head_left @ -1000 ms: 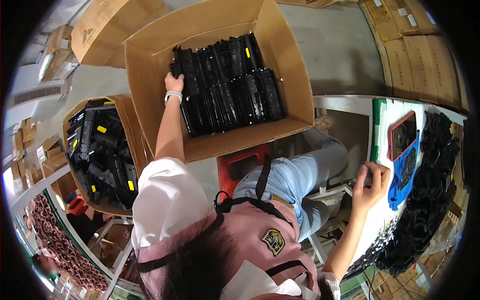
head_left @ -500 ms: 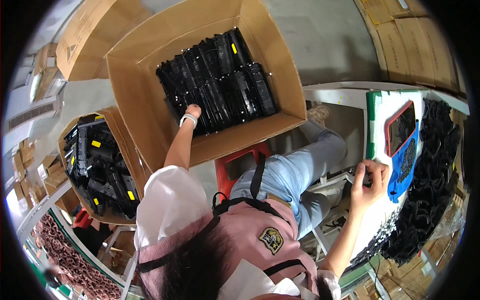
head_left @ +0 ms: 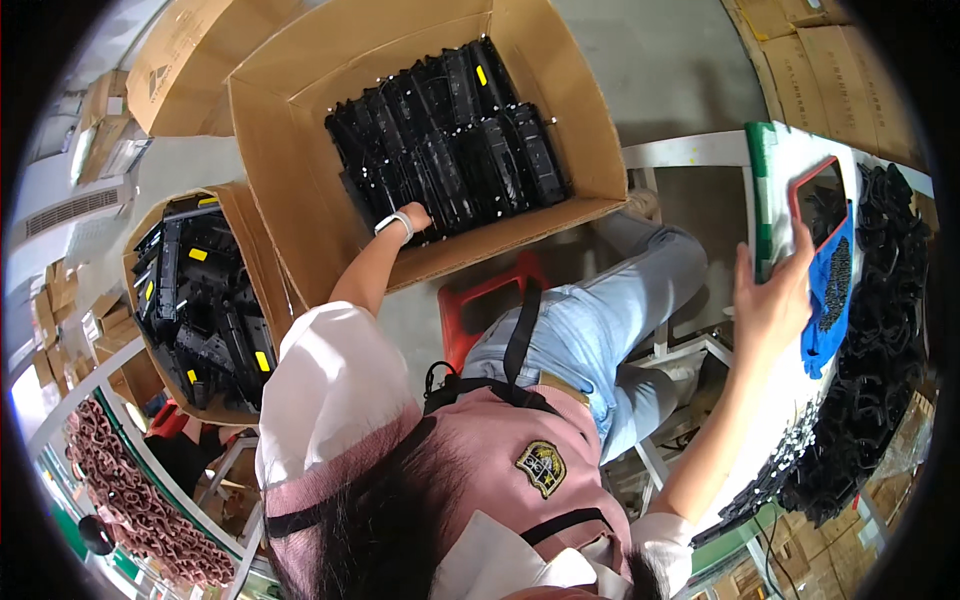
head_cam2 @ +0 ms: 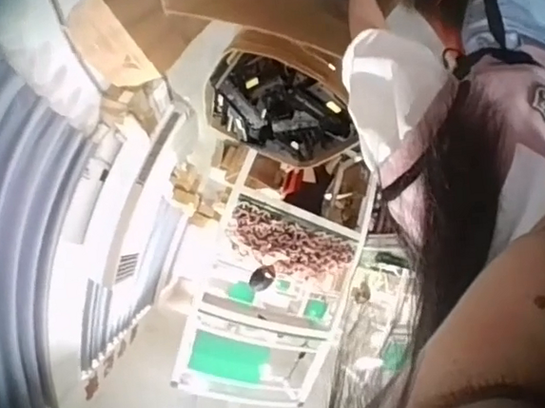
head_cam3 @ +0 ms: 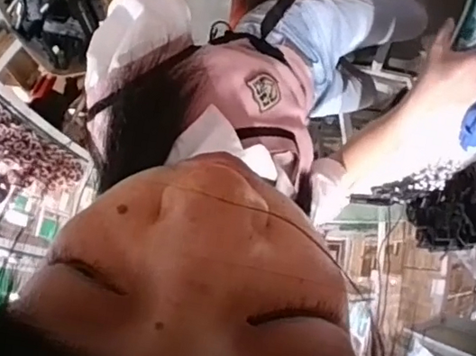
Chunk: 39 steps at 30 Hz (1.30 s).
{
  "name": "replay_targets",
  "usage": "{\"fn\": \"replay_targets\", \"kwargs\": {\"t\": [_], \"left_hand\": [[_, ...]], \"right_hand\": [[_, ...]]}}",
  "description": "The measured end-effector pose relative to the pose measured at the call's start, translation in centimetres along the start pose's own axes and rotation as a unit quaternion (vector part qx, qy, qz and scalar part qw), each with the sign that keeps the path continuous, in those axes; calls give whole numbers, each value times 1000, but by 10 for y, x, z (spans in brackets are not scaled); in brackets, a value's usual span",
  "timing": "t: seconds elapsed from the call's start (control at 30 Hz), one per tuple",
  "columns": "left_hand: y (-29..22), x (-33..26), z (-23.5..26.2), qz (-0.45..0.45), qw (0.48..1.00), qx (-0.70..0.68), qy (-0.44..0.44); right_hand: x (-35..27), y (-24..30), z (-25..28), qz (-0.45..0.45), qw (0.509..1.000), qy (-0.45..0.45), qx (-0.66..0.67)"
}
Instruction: Assembling plastic electronic housings using an electric screwdriver and wiring components.
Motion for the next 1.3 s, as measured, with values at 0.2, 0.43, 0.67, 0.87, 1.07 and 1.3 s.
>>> {"fn": "replay_targets", "kwargs": {"t": [0.2,0.43,0.67,0.87,1.07,1.3], "left_hand": [[89,-1,26,148,970,-152,-120],[172,63,63,248,935,-165,-191],[219,133,94,249,891,-237,-296],[256,158,98,372,811,-371,-257],[236,155,107,397,860,-260,-189],[201,110,123,426,787,-180,-408]], "right_hand": [[26,12,-25,43,993,-3,-110],[31,0,-20,85,985,17,-147],[35,6,-14,147,952,15,-268],[39,39,-20,62,970,67,-224],[34,12,-19,6,988,35,-152],[33,1,-16,-55,991,10,-122]]}}
Point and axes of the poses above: each hand's wrist, its own x-axis towards the middle knuckle, its own z-axis out of the back of the hand, y = z × x, the point moved 5 cm from there along x, towards the middle knuckle, and after that the axes turned 2 degrees about -x, right-handed, at the moved point
